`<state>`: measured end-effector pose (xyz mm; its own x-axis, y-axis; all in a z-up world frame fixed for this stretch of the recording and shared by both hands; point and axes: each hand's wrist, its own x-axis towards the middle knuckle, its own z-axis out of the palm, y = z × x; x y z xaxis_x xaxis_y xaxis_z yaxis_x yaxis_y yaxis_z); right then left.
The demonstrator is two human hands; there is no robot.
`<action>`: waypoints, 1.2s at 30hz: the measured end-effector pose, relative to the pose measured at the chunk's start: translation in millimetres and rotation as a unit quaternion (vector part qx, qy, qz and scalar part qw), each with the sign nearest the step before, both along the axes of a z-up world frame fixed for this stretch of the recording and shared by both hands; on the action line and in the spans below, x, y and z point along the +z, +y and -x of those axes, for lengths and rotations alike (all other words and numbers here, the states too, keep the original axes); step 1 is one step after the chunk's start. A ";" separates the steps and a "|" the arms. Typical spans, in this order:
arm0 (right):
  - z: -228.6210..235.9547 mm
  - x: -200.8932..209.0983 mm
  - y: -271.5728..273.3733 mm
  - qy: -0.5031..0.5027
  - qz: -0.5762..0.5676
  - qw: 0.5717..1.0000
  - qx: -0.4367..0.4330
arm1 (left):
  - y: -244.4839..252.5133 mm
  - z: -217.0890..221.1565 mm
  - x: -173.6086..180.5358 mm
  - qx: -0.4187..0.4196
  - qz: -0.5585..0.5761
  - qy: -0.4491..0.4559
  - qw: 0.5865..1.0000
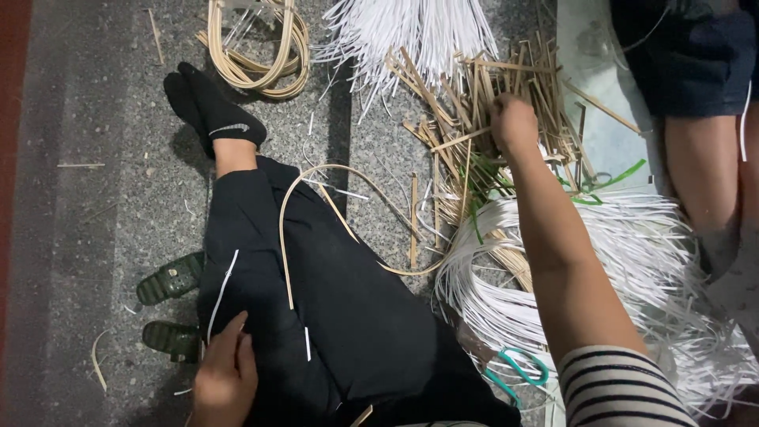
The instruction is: The person is weaving thin strips of bamboo or similar white flexible material into a circular frame.
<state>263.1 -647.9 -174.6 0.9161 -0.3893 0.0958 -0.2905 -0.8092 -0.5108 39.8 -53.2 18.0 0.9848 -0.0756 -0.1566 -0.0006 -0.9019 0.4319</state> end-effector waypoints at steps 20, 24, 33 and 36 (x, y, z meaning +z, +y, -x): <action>34.5 96.4 8.1 -0.101 -0.101 0.989 0.047 | 11.1 -19.9 29.6 0.031 0.026 0.121 0.992; 41.9 78.1 -23.5 -0.171 -0.611 0.770 0.067 | -3.0 -19.9 61.0 0.037 0.095 0.116 0.988; 59.5 82.8 -2.1 -0.288 -0.593 0.746 -0.098 | 9.3 6.3 61.2 0.025 0.140 0.063 0.988; 82.7 94.4 43.5 -0.191 -0.717 0.667 -0.066 | 17.0 16.3 63.7 -0.009 0.201 -0.055 0.978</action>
<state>180.4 -604.4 -80.2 0.8804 -0.4062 -0.2448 0.0625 0.6111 -0.7891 23.5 -36.1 81.6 0.9919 -0.1266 -0.0032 -0.0817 -0.6589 0.7478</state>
